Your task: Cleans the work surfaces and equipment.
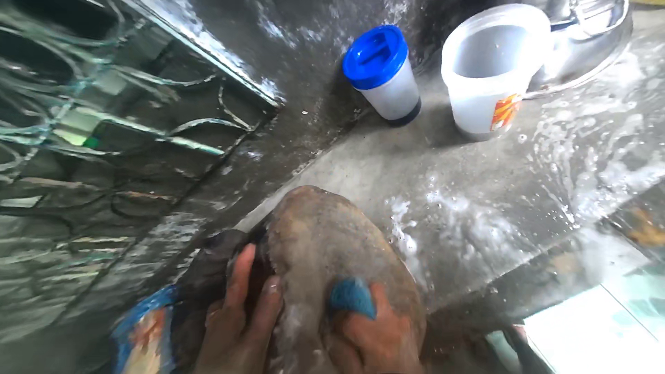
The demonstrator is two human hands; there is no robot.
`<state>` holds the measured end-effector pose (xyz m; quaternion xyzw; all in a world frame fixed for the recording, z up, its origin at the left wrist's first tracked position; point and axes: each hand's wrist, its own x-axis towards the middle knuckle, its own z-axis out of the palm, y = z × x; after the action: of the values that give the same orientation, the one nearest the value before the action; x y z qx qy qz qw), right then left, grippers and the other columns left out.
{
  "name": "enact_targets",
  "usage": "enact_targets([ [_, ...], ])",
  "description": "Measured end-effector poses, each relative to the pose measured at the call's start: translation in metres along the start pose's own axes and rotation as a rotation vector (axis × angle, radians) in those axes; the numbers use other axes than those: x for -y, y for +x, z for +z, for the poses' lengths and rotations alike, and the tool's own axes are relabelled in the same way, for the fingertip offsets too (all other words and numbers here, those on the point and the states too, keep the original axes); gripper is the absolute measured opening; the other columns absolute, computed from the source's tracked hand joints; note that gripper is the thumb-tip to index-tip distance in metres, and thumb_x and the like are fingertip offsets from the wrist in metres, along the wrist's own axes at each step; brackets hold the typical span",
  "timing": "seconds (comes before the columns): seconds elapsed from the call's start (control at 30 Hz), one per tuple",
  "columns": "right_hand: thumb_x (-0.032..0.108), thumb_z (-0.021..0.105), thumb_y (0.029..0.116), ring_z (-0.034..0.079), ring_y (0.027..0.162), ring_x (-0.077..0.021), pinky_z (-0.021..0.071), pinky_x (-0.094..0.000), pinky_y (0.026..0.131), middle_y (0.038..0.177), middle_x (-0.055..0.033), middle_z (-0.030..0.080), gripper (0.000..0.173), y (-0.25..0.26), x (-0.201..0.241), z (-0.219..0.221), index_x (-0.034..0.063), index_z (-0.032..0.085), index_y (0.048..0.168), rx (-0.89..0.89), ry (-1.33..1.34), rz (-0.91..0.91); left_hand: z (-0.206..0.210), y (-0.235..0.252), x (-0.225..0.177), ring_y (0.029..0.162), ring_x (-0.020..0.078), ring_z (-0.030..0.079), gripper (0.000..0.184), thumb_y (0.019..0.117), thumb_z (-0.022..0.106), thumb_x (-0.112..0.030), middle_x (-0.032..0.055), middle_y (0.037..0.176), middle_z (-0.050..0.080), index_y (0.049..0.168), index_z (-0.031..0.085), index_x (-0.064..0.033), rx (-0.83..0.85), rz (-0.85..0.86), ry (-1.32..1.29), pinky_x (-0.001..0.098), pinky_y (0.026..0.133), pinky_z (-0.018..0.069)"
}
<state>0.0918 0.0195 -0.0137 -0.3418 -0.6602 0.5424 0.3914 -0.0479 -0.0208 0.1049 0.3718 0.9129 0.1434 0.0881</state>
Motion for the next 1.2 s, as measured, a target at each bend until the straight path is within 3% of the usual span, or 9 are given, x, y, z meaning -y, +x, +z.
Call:
enact_targets([
  [0.17,0.032,0.063,0.0971,0.073,0.080,-0.0337,0.0596,-0.0512,0.064,0.116,-0.0206,0.070,0.022,-0.021,-0.118,0.001,0.0149,0.076,0.103,0.216,-0.309,0.328,-0.003,-0.005,0.001,0.148,0.0292,0.037,0.070,0.1037,0.043,-0.039,0.0231,0.161,0.034,0.163,0.022,-0.0087,0.018,-0.049,-0.009,0.0459,0.119,0.0321],
  [0.23,0.031,0.064,0.0969,0.074,0.087,-0.0344,0.0601,-0.0513,0.068,0.123,-0.0210,0.068,0.023,-0.014,-0.097,-0.004,0.0159,0.077,0.108,0.250,-0.270,0.341,-0.003,-0.003,-0.004,0.148,0.0304,0.037,0.069,0.1039,0.044,-0.039,0.0226,0.162,0.033,0.163,0.024,-0.0100,0.006,-0.056,-0.011,0.0471,0.120,0.0310],
  [0.33,0.024,0.070,0.0925,0.072,0.071,-0.0290,0.0571,-0.0437,0.051,0.105,-0.0218,0.070,0.014,-0.024,-0.033,-0.009,0.0137,0.078,0.096,0.031,-0.077,0.062,-0.001,0.003,-0.002,0.147,0.0338,0.037,0.070,0.1036,0.045,-0.040,0.0258,0.160,0.035,0.162,0.025,-0.0075,0.002,-0.025,-0.014,0.0501,0.118,0.0317],
  [0.4,0.025,0.069,0.0927,0.072,0.070,-0.0283,0.0572,-0.0432,0.050,0.103,-0.0211,0.071,0.014,-0.034,-0.057,-0.007,0.0136,0.077,0.095,0.003,-0.132,0.065,0.000,0.003,0.000,0.144,0.0298,0.041,0.070,0.1037,0.045,-0.038,0.0271,0.158,0.037,0.162,0.024,-0.0063,0.004,-0.026,-0.032,0.0441,0.116,0.0354],
  [0.53,0.038,0.055,0.1017,0.073,0.093,-0.0363,0.0591,-0.0541,0.076,0.133,-0.0207,0.063,0.031,-0.024,-0.135,-0.008,0.0185,0.072,0.120,0.394,-0.407,0.539,-0.003,-0.007,0.002,0.149,0.0279,0.035,0.069,0.1042,0.046,-0.038,0.0239,0.163,0.030,0.162,0.023,-0.0067,0.011,-0.035,-0.053,0.0419,0.120,0.0312],
  [0.7,0.025,0.073,0.0908,0.073,0.073,-0.0328,0.0589,-0.0473,0.054,0.109,-0.0248,0.070,0.016,-0.034,-0.048,-0.004,0.0124,0.079,0.100,0.049,-0.180,0.179,-0.001,0.001,0.008,0.149,0.0239,0.035,0.069,0.1053,0.045,-0.033,0.0269,0.162,0.029,0.161,0.021,-0.0010,0.025,0.029,-0.077,0.0366,0.120,0.0315],
  [0.9,0.035,0.054,0.1014,0.073,0.086,-0.0356,0.0597,-0.0526,0.071,0.129,-0.0209,0.064,0.031,0.006,-0.157,0.016,0.0176,0.072,0.119,0.307,-0.516,0.526,-0.004,-0.002,0.006,0.148,0.0299,0.036,0.072,0.1040,0.046,-0.034,0.0303,0.161,0.029,0.161,0.019,0.0021,0.041,0.040,-0.044,0.0399,0.120,0.0310],
  [1.07,0.036,0.058,0.1022,0.070,0.084,-0.0361,0.0575,-0.0547,0.066,0.116,-0.0196,0.065,0.028,0.136,-0.147,0.081,0.0117,0.072,0.107,0.100,-0.391,0.279,-0.004,0.001,0.009,0.145,0.0265,0.040,0.073,0.1044,0.047,-0.033,0.0320,0.157,0.034,0.160,0.019,0.0044,0.047,0.066,-0.054,0.0375,0.119,0.0334],
  [1.2,0.037,0.055,0.1019,0.072,0.080,-0.0313,0.0599,-0.0505,0.063,0.119,-0.0169,0.066,0.028,0.071,-0.171,0.062,0.0190,0.072,0.114,0.127,-0.468,0.272,-0.002,-0.002,0.009,0.144,0.0316,0.041,0.071,0.1026,0.048,-0.034,0.0304,0.156,0.037,0.160,0.025,0.0011,0.004,0.049,0.010,0.0436,0.118,0.0344],
])
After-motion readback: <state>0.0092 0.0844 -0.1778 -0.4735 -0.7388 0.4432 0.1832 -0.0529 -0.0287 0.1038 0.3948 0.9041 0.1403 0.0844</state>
